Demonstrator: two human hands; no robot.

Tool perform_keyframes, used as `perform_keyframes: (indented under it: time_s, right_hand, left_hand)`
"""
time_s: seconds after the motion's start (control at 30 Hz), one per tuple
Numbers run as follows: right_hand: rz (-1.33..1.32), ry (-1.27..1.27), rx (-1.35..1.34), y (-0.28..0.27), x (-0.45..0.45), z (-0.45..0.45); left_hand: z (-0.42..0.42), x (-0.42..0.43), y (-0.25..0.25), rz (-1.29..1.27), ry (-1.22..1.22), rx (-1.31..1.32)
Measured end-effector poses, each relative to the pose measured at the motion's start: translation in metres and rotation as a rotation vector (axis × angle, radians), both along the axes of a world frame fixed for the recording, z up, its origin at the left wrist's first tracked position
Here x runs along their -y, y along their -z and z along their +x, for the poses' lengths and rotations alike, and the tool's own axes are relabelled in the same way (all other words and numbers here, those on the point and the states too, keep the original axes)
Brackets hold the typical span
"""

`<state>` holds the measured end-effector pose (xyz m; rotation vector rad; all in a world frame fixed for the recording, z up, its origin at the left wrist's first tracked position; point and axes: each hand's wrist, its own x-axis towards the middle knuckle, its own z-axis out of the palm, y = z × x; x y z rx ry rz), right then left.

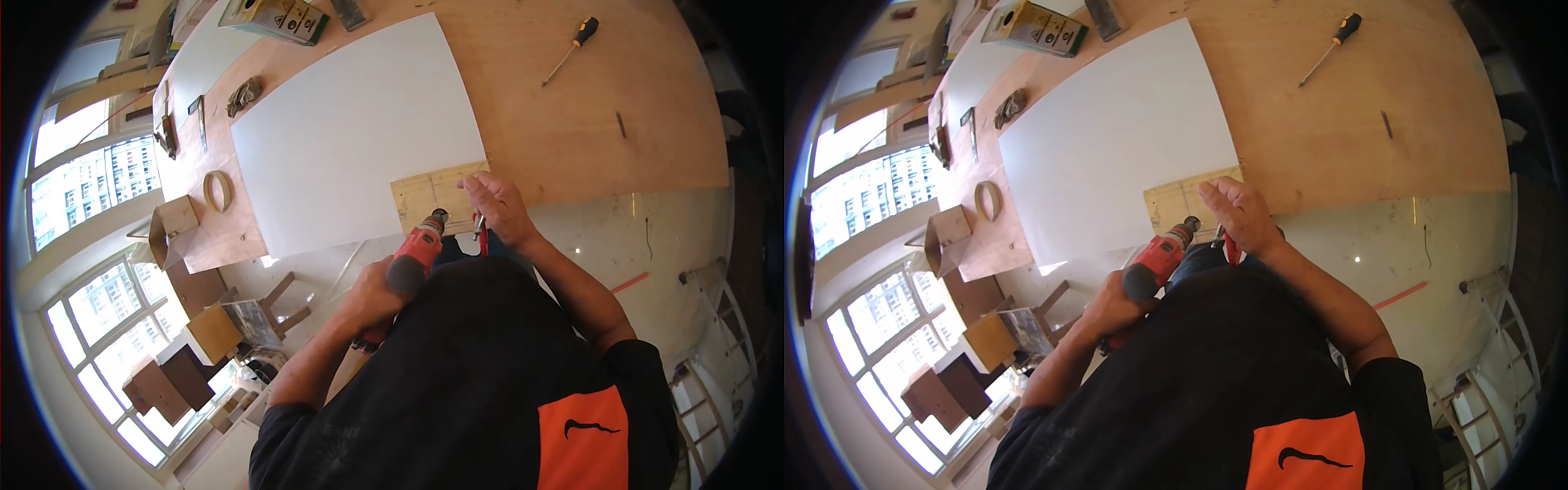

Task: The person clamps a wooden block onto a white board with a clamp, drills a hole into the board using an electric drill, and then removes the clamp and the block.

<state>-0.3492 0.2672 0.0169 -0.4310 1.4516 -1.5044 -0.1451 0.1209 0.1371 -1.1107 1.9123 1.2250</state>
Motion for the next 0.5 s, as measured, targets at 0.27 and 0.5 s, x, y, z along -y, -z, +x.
perform_keyframes:
  time_s: [0.27, 0.5]
  right_hand:
    - [-0.210, 0.353, -0.804, -0.047, -0.013, -0.005]
    - [-0.429, -0.060, -0.613, -0.094, -0.003, 0.024]
  left_hand:
    - [0.005, -0.002, 0.002, -0.080, 0.023, -0.003]
    - [-0.007, 0.000, -0.005, -0.060, 0.044, -0.026]
